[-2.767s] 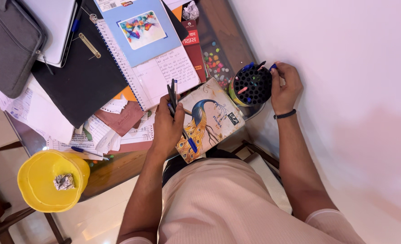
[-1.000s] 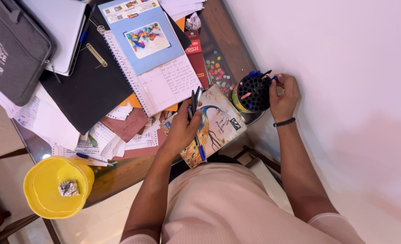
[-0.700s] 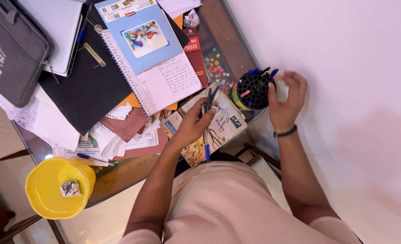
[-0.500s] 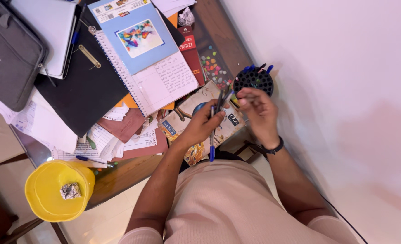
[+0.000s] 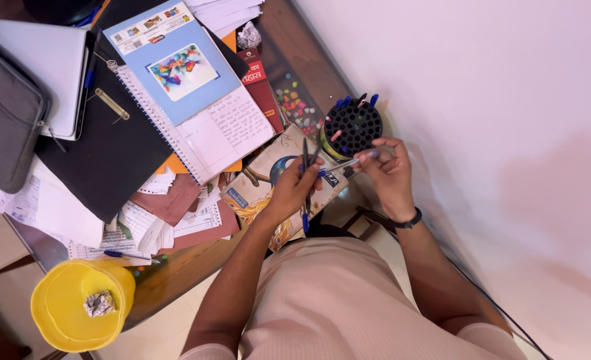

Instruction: The person organizes a cluttered desk by sorting pens into a holder, stacking notebooks and papers, and moving a laptop and a yellow bowl. They place notebooks on a chair and arrange documents into a file folder.

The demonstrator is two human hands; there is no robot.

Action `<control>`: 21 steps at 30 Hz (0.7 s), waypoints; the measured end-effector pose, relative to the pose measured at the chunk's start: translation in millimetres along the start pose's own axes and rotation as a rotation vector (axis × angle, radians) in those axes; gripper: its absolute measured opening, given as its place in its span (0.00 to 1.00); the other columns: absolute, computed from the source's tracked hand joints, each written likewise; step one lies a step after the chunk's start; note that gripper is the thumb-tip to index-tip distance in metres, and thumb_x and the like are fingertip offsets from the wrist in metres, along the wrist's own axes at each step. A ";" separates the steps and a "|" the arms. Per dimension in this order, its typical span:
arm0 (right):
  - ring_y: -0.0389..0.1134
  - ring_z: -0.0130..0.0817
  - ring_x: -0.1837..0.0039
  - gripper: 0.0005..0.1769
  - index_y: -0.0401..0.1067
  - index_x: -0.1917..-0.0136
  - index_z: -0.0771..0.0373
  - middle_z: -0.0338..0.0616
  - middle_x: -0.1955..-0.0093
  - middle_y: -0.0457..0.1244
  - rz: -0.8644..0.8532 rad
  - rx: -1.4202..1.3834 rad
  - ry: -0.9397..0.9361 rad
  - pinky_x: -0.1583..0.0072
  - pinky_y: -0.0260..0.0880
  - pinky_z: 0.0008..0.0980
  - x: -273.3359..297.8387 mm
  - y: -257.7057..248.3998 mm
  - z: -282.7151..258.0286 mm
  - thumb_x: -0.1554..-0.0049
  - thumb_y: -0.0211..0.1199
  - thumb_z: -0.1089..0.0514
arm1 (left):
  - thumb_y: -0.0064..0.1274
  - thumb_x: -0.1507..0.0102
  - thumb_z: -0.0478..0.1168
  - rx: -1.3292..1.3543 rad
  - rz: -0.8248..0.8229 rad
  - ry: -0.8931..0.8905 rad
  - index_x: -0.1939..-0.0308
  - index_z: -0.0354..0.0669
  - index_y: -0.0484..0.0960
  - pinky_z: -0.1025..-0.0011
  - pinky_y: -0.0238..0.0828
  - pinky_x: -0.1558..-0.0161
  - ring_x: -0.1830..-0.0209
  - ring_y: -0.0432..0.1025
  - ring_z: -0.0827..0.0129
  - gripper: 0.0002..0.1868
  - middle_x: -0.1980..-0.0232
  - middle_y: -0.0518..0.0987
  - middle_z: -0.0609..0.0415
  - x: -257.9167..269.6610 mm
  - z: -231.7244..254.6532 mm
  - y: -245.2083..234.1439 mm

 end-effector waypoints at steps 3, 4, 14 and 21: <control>0.71 0.30 0.47 0.09 0.70 0.46 0.65 0.44 0.49 0.69 -0.215 0.270 -0.112 0.43 0.73 0.32 9.4 7.9 -6.1 0.40 0.64 0.67 | 0.43 0.27 0.45 -0.175 0.131 0.026 0.45 0.39 0.76 0.72 0.68 0.71 0.76 0.71 0.75 0.14 0.75 0.77 0.55 -3.8 6.4 -8.9; 0.72 0.31 0.48 0.08 0.73 0.47 0.66 0.45 0.51 0.70 -0.258 0.478 -0.122 0.45 0.73 0.33 12.2 8.8 -6.4 0.42 0.65 0.68 | 0.44 0.28 0.45 -0.249 0.100 0.005 0.46 0.39 0.75 0.69 0.69 0.71 0.77 0.73 0.70 0.14 0.76 0.77 0.53 -5.2 6.9 -6.9; 0.76 0.30 0.47 0.11 0.70 0.44 0.67 0.45 0.51 0.70 -0.224 0.466 -0.071 0.46 0.77 0.30 22.6 18.3 6.5 0.41 0.63 0.73 | 0.43 0.28 0.49 -0.592 0.026 0.107 0.51 0.38 0.71 0.54 0.73 0.63 0.66 0.79 0.46 0.16 0.69 0.83 0.40 -11.6 32.9 16.0; 0.73 0.34 0.42 0.25 0.61 0.26 0.66 0.48 0.46 0.68 0.110 0.506 -0.472 0.39 0.76 0.32 2.3 -30.2 -43.8 0.34 0.57 0.76 | 0.43 0.28 0.48 -0.357 0.151 0.113 0.50 0.37 0.73 0.65 0.74 0.63 0.68 0.81 0.61 0.16 0.69 0.84 0.49 -8.6 50.6 -17.7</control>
Point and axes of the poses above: each hand's wrist, its own x-axis away from the middle knuckle, its own y-axis out of the palm, z = x × y, the point moved 7 cm from there along -x, towards the middle knuckle
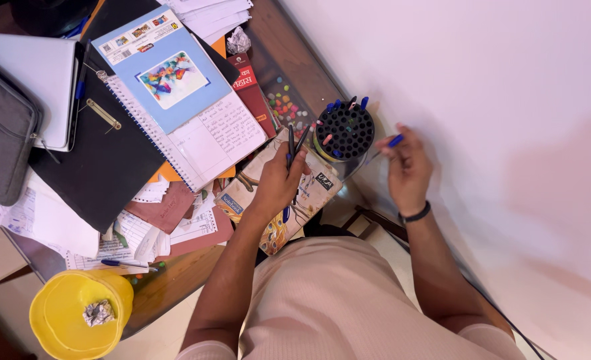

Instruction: The person organizes a cluttered desk by sorting pens into a holder, stacking notebooks and papers, and moving a laptop and a yellow bowl. They place notebooks on a chair and arrange documents into a file folder.

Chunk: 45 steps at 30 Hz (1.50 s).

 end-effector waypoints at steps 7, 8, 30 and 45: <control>0.73 0.38 0.40 0.20 0.62 0.27 0.70 0.54 0.42 0.66 0.169 0.071 -0.223 0.35 0.79 0.36 -38.5 -0.2 11.3 0.31 0.54 0.77 | 0.43 0.28 0.47 -0.023 -0.040 -0.035 0.50 0.38 0.74 0.65 0.71 0.66 0.73 0.78 0.61 0.15 0.70 0.84 0.51 2.6 -0.3 8.1; 0.73 0.38 0.41 0.20 0.63 0.28 0.70 0.54 0.43 0.67 0.168 0.083 -0.226 0.36 0.79 0.36 -40.3 2.1 14.7 0.31 0.55 0.77 | 0.43 0.28 0.47 -0.016 -0.038 -0.025 0.50 0.38 0.74 0.65 0.71 0.66 0.72 0.78 0.62 0.14 0.70 0.84 0.51 2.8 -0.2 8.0; 0.71 0.46 0.47 0.06 0.73 0.43 0.68 0.52 0.46 0.67 0.105 0.438 -0.260 0.47 0.72 0.38 -36.1 25.1 26.5 0.34 0.64 0.66 | 0.43 0.28 0.48 0.017 -0.065 -0.091 0.51 0.39 0.75 0.66 0.71 0.66 0.71 0.77 0.64 0.15 0.69 0.83 0.51 8.8 -13.2 4.5; 0.71 0.43 0.48 0.06 0.74 0.44 0.68 0.51 0.47 0.68 0.088 0.458 -0.231 0.49 0.73 0.36 -34.0 23.9 33.6 0.34 0.64 0.68 | 0.42 0.28 0.48 0.019 -0.071 -0.089 0.52 0.39 0.75 0.65 0.70 0.65 0.71 0.76 0.65 0.15 0.69 0.82 0.51 12.8 -12.4 0.3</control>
Point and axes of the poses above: each hand's wrist, its own x-axis away from the middle knuckle, its own y-axis out of the palm, z = x × y, the point moved 7 cm from there along -x, towards the middle knuckle
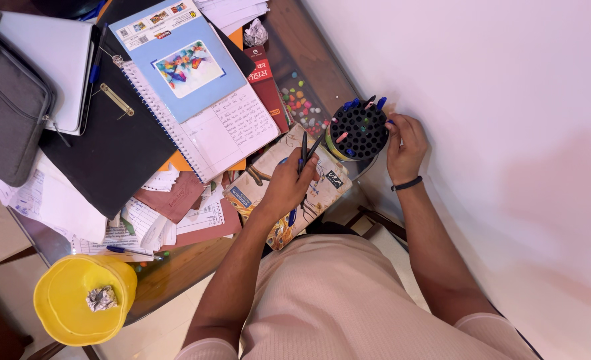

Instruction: The person organizes a cluttered desk by sorting pens into a holder, stacking notebooks and papers, and moving a laptop and a yellow bowl. They place notebooks on a chair and arrange documents into a file folder.

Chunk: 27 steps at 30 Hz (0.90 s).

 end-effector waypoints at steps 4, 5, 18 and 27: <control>0.71 0.44 0.48 0.06 0.75 0.44 0.68 0.51 0.48 0.69 0.015 0.045 -0.035 0.49 0.72 0.38 -0.7 -0.2 -5.7 0.36 0.65 0.67 | 0.42 0.28 0.47 0.008 0.005 0.022 0.53 0.39 0.75 0.66 0.71 0.65 0.70 0.77 0.65 0.15 0.69 0.82 0.51 0.2 -0.9 0.7; 0.71 0.45 0.47 0.07 0.75 0.44 0.67 0.51 0.48 0.69 0.019 0.060 -0.052 0.48 0.72 0.38 -1.5 -1.4 -8.6 0.36 0.65 0.67 | 0.42 0.28 0.47 0.008 0.005 0.031 0.53 0.38 0.75 0.66 0.71 0.64 0.70 0.77 0.65 0.15 0.69 0.82 0.51 0.5 -1.2 1.2; 0.68 0.47 0.37 0.15 0.75 0.44 0.65 0.49 0.38 0.65 -0.135 -0.058 -0.225 0.37 0.72 0.41 10.7 -22.2 -106.7 0.44 0.68 0.73 | 0.48 0.30 0.48 0.111 -0.227 0.037 0.46 0.42 0.81 0.70 0.63 0.73 0.77 0.68 0.74 0.16 0.74 0.77 0.55 1.4 8.1 31.5; 0.73 0.33 0.48 0.19 0.68 0.37 0.66 0.51 0.49 0.71 -0.090 -0.922 0.655 0.46 0.76 0.29 51.4 4.9 -43.4 0.41 0.67 0.69 | 0.45 0.30 0.48 0.074 -0.302 0.140 0.31 0.47 0.72 0.73 0.64 0.71 0.76 0.66 0.77 0.24 0.75 0.75 0.58 2.7 22.5 46.3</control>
Point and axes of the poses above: each hand's wrist, its own x-axis away from the middle knuckle, its own y-axis out of the palm, z = x × y, the point moved 7 cm from there along -x, towards the middle knuckle
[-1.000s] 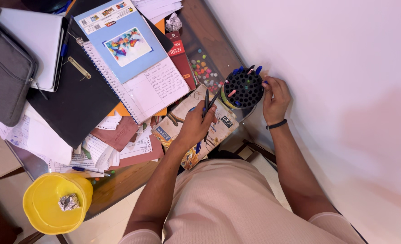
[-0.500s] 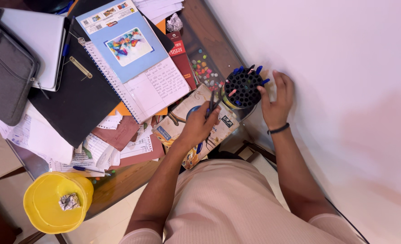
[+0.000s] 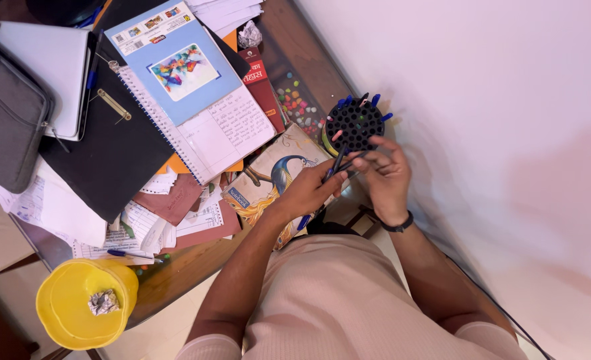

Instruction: The person organizes a cluttered desk by sorting pens into a holder, stacking notebooks and papers, and moving a laptop and a yellow bowl. They place notebooks on a chair and arrange documents into a file folder.

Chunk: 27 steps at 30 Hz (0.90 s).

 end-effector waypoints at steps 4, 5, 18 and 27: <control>0.74 0.35 0.45 0.18 0.66 0.36 0.68 0.51 0.45 0.70 0.210 -0.045 -0.192 0.44 0.80 0.37 -7.5 -45.5 -31.7 0.37 0.67 0.69 | 0.44 0.29 0.48 0.019 0.061 -0.119 0.40 0.44 0.77 0.73 0.65 0.70 0.75 0.69 0.77 0.18 0.74 0.76 0.60 1.8 -18.2 -3.1; 0.74 0.36 0.45 0.17 0.66 0.35 0.68 0.51 0.45 0.70 0.251 0.014 -0.247 0.44 0.81 0.38 -7.7 -54.2 -42.2 0.35 0.67 0.69 | 0.44 0.28 0.48 0.050 0.097 -0.110 0.41 0.44 0.78 0.74 0.66 0.69 0.73 0.70 0.78 0.18 0.73 0.76 0.60 2.5 -21.5 -6.3; 0.73 0.33 0.50 0.13 0.67 0.39 0.66 0.48 0.47 0.69 0.117 -0.076 -0.044 0.45 0.79 0.35 0.5 -41.4 -0.7 0.36 0.64 0.66 | 0.52 0.29 0.48 0.276 0.240 -0.045 0.44 0.41 0.80 0.79 0.64 0.68 0.69 0.71 0.84 0.17 0.70 0.77 0.60 -9.1 -13.5 9.5; 0.69 0.46 0.42 0.13 0.77 0.50 0.63 0.51 0.44 0.66 -0.221 0.816 -0.447 0.40 0.70 0.38 3.6 -13.5 -43.0 0.50 0.72 0.67 | 0.51 0.31 0.44 -0.177 0.381 0.059 0.50 0.40 0.79 0.63 0.71 0.72 0.77 0.78 0.59 0.12 0.73 0.81 0.48 -7.2 27.7 -12.7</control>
Point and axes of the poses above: each hand's wrist, its own x-axis away from the middle knuckle, its own y-axis out of the palm, z = x × y, the point moved 7 cm from there along -x, towards the middle knuckle
